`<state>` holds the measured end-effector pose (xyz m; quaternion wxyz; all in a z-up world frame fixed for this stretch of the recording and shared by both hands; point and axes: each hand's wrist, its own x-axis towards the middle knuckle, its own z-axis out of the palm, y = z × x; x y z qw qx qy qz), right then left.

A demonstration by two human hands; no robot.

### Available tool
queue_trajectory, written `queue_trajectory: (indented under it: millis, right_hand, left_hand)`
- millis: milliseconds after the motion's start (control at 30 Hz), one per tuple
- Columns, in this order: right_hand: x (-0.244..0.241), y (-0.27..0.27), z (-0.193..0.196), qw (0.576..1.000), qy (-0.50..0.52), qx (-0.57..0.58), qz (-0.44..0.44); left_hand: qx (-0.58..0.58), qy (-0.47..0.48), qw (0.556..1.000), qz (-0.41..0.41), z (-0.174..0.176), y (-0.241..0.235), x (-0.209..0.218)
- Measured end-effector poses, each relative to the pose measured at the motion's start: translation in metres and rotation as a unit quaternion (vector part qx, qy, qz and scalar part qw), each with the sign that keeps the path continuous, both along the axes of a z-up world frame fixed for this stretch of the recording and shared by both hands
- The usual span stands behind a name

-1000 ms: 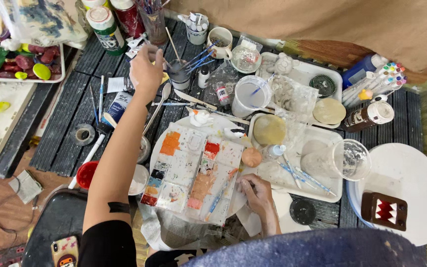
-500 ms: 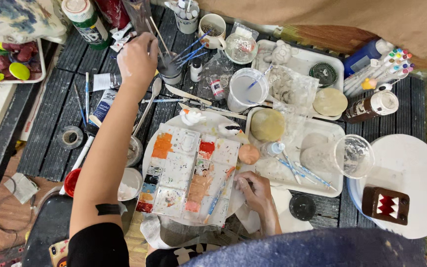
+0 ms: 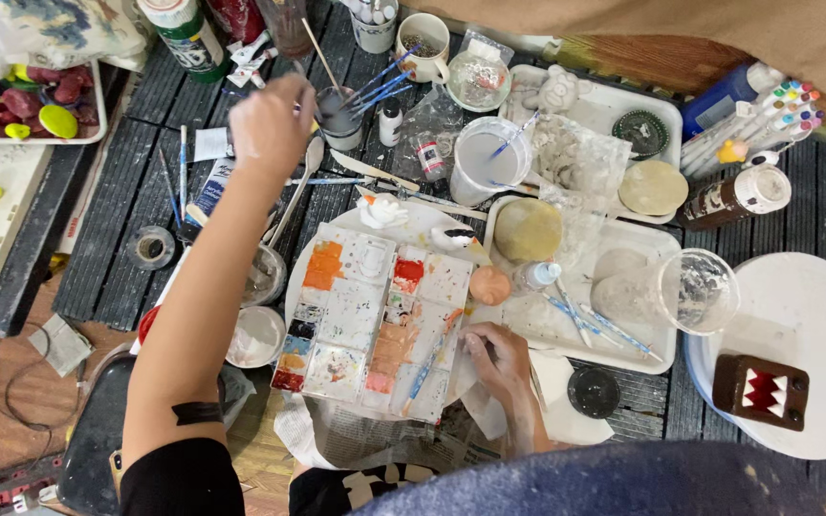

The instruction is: The person paints a small white figurine using a fine brush and various paints from a palette. They dip the brush into a container, mix paint on the palette, and apply it to the figurine's details.

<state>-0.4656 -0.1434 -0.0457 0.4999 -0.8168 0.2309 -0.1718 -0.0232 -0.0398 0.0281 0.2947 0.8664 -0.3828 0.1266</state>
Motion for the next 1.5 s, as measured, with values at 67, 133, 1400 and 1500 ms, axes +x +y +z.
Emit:
queue_trajectory:
  millis: [67, 133, 1400, 1500]
  right_hand:
    - [0.001, 0.002, 0.002, 1.000, -0.002, -0.003, -0.005]
    - [0.002, 0.003, 0.001, 1.000, -0.008, 0.003, -0.012]
    - [-0.005, 0.021, -0.027, 0.991, -0.071, -0.053, -0.103]
    - [-0.005, 0.020, -0.027, 0.992, -0.060, -0.057, -0.100]
  left_hand:
    - [-0.005, -0.045, 0.999, -0.020, -0.004, 0.003, -0.012]
    - [-0.014, -0.066, 0.998, -0.016, -0.006, 0.004, -0.015]
    - [-0.032, 0.016, 0.997, 0.063, 0.004, 0.034, -0.012]
    - [-0.105, -0.011, 0.988, 0.112, 0.001, 0.022, 0.005]
